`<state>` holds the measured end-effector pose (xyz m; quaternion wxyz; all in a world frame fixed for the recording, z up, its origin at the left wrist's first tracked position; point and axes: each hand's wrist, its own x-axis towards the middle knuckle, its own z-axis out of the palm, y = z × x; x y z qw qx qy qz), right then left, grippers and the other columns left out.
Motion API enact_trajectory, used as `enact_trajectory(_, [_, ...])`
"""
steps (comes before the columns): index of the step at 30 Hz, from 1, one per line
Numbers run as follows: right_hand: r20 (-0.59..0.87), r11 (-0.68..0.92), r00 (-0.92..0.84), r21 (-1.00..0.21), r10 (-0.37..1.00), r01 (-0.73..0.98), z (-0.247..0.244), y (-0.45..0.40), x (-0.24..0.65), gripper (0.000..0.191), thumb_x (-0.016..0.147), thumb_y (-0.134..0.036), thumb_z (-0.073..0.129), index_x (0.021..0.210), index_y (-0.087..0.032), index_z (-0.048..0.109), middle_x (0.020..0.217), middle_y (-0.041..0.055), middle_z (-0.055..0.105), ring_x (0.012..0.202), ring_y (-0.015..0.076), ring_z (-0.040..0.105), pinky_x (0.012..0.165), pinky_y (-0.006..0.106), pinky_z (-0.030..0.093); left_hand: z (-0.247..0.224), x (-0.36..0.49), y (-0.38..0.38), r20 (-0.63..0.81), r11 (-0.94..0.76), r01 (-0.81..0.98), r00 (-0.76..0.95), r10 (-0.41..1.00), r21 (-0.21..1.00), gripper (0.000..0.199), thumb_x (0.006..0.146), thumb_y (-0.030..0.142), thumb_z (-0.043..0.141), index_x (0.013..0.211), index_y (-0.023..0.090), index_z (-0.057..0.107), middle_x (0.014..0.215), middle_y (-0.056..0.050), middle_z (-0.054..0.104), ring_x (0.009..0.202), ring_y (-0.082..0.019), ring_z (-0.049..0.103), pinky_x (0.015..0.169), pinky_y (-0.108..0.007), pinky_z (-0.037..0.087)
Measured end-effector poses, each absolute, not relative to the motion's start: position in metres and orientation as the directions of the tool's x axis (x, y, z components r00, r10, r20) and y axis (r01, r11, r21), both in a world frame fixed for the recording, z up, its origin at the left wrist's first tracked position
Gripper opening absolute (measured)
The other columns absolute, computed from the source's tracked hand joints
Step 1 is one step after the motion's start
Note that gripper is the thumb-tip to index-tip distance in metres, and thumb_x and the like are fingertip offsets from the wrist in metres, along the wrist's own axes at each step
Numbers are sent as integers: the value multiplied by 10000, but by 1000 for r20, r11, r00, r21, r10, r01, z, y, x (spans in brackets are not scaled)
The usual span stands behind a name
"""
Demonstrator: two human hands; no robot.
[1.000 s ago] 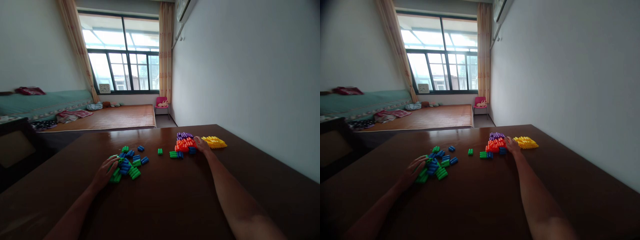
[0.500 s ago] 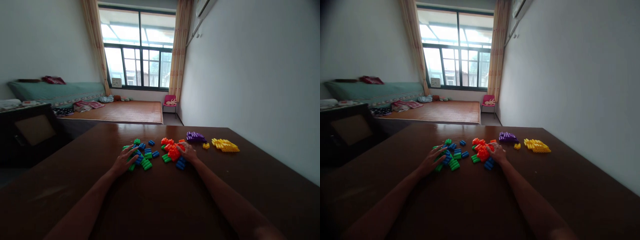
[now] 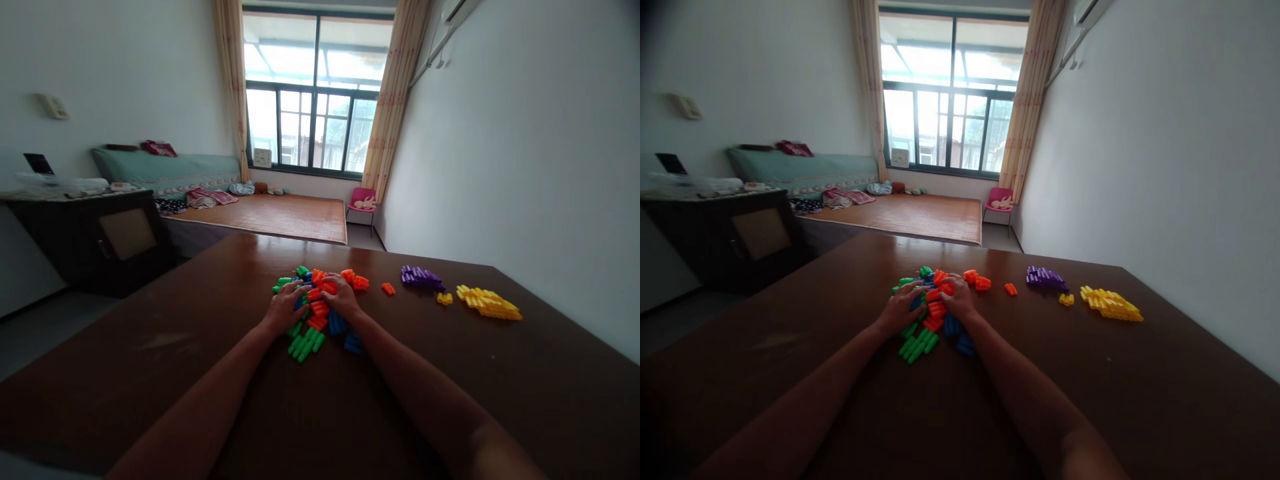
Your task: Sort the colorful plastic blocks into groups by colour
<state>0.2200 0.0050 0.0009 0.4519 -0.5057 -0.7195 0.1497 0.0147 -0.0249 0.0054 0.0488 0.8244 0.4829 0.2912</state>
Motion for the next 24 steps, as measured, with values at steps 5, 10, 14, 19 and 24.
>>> enact_trajectory(5, [458,505,-211,-781,863,367,26,7,188,419,803,-417,579,1181,-239,601,1328,61,535,1285,227,435,1104,413,302,4,3,-12,506,-518,713,261,822,472,462,912,369,415,1340,217,500,1402,-82,486,1318,-227,403,1118,-425,315])
enact_trajectory(10, [314,377,-301,-909,901,179,52,-8,190,544,887,-593,400,1323,-285,502,1340,16,541,1238,209,495,1042,403,394,2,0,-6,490,-474,733,219,844,488,494,950,444,311,1357,226,484,1438,-65,459,1344,-223,379,1148,-444,258])
enact_trajectory(14, [364,377,-98,-886,926,269,57,-20,258,619,899,-642,306,1281,-220,550,1299,58,575,1194,220,529,1023,397,411,0,-8,-1,535,-445,778,168,828,444,494,943,497,309,1301,246,539,1410,-59,488,1318,-242,409,1124,-465,300])
enact_trajectory(19, [542,277,273,-724,794,632,54,-34,437,627,926,-584,198,1224,-190,585,1259,98,600,1190,217,522,1054,387,366,9,-23,11,623,-414,828,104,776,377,470,928,512,345,1193,232,612,1353,-58,535,1274,-254,454,1107,-460,340])
enact_trajectory(24, [519,-234,649,-651,556,722,32,-62,634,630,940,-466,158,1237,-92,569,1262,183,587,1203,257,517,1055,412,347,40,14,22,671,-536,783,215,710,316,459,928,518,324,1110,255,654,1258,-46,604,1191,-254,528,1079,-471,379])
